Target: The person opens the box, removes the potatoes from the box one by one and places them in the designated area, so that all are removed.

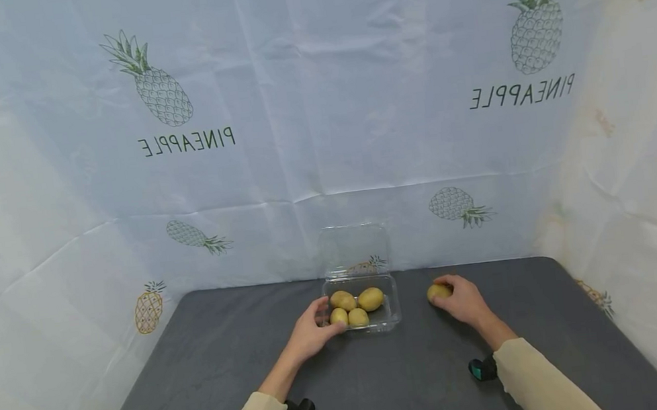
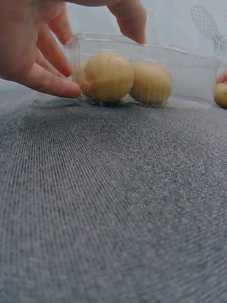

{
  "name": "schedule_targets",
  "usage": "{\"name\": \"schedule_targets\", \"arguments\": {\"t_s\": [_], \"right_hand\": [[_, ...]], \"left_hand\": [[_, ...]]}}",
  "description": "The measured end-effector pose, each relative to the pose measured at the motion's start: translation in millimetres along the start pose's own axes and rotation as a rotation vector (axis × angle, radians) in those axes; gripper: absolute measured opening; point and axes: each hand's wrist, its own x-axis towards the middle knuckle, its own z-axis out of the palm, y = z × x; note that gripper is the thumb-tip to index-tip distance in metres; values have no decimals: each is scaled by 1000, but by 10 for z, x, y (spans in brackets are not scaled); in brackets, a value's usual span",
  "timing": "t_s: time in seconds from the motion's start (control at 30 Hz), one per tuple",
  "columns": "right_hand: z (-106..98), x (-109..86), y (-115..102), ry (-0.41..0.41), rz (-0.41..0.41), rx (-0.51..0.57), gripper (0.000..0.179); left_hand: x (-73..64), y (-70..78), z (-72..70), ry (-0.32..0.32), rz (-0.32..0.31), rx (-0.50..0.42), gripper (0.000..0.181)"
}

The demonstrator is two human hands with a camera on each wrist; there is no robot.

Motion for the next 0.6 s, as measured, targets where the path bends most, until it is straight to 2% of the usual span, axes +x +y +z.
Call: {"name": "schedule_targets", "arguments": {"t_s": [0.3,0.6], "right_hand": [[-66,-9,-94,-7,-40,-17,44],[-151,-45,-267,13,-63,-53,43]], "left_hand": [[9,25,13,6,-7,10,76],[-2,24,11,10,14,26,75]]}}
